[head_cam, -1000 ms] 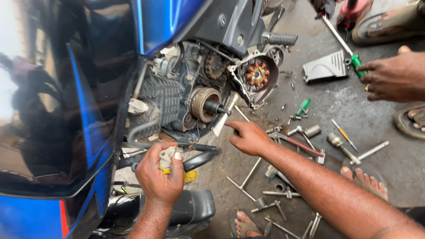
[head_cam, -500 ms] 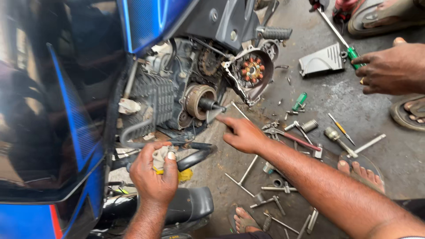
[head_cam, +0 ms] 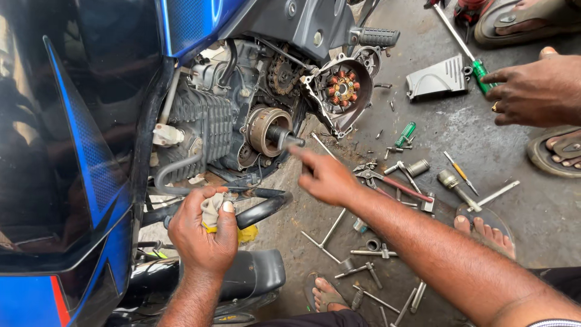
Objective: The person disassembles a motorcycle engine, removing the clutch assembly and cleaning the shaft with a cloth. They use a hammer and punch to loosen parts, then wipe the components with a rag while sitting on the floor.
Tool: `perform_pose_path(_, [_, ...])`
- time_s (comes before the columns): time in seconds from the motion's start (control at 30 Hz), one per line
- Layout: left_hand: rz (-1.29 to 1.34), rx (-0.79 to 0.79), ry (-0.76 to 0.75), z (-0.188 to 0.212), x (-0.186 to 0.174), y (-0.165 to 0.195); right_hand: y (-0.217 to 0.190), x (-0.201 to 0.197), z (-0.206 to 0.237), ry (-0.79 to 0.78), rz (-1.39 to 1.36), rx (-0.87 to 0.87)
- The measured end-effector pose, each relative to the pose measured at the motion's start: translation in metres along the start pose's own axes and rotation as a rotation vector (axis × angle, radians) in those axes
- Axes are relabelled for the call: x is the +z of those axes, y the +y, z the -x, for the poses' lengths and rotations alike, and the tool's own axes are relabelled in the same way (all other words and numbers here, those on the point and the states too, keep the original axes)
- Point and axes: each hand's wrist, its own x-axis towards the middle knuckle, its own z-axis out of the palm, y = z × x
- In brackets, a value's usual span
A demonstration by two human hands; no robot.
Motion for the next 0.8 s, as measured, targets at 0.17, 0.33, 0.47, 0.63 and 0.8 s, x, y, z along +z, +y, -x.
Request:
perform_pose_path(0.17, [-0.047, -0.066, 0.009, 0.0, 0.0, 0.002, 0.0, -0.029, -0.022, 0.191, 0.136, 0.067])
perform_pose_path(0.33, [-0.056, -0.034, 0.008, -0.002, -0.001, 0.004, 0.004, -0.011, -0.011, 0.066, 0.158, -0.017])
perform_pose_path(0.47, [-0.04, -0.025, 0.003, 0.0, 0.0, 0.003, -0.001, -0.009, -0.004, 0.048, 0.041, -0.038])
perform_pose_path(0.63, [-0.063, -0.053, 0.015, 0.0, -0.001, 0.003, -0.001, -0.032, -0.023, 0.197, 0.114, 0.041])
perform_pose_path(0.8, [-0.044, -0.009, 0.016, -0.002, -0.001, 0.003, 0.006, -0.008, -0.011, 0.054, 0.142, -0.036])
